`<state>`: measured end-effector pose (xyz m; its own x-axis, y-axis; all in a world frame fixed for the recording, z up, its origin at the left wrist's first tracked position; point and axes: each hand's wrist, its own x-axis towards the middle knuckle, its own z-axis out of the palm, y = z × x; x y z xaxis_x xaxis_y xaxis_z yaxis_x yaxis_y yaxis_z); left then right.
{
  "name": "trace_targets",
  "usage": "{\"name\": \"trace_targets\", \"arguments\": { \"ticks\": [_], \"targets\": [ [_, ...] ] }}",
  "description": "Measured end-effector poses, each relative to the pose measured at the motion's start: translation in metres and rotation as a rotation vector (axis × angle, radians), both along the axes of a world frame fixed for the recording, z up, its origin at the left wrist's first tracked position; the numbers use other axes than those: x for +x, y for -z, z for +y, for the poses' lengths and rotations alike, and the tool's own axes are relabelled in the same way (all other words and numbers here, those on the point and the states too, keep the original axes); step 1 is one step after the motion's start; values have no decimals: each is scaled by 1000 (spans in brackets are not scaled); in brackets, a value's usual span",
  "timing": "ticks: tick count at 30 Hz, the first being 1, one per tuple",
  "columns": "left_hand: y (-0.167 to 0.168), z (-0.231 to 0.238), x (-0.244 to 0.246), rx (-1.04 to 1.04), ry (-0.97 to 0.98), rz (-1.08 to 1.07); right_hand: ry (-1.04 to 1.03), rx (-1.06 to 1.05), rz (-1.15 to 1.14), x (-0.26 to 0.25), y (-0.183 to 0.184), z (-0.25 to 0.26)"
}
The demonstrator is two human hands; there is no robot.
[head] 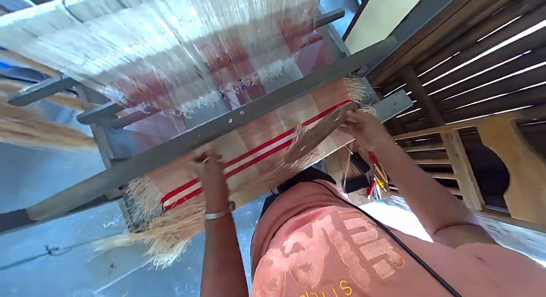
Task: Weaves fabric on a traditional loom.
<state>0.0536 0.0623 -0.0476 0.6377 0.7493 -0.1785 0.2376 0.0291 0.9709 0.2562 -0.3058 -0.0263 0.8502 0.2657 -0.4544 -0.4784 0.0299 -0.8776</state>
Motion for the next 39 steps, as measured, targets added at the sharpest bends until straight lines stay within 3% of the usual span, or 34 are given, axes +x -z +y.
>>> {"name": "trace_targets", "arguments": {
  "ticks": [3,7,14,20,23,28,29,31,33,39],
  "targets": [
    [1,45,21,-92,-327,-112,317,-100,-39,52,-5,-66],
    [4,79,51,-45,-307,-164,609,-86,-95,102,-22,-95],
    [-5,161,131,50,-256,-97,781,155,-188,216,2,-53],
    [-4,184,127,13,-296,-164,851,224,-195,277,19,-13],
    [-14,197,111,17,-320,52,788,220,-173,288,26,4],
    [-34,207,72,319,-278,290,582,139,-131,285,37,45],
    [-37,207,68,371,-294,334,483,77,-154,280,41,56],
    [-39,214,60,401,-375,381,97,-135,-225,267,47,79],
    [-33,223,51,358,-431,347,-261,-336,-253,256,37,100],
    [-29,233,40,-2,-397,242,-332,-518,-354,258,38,82]
  ]
}}
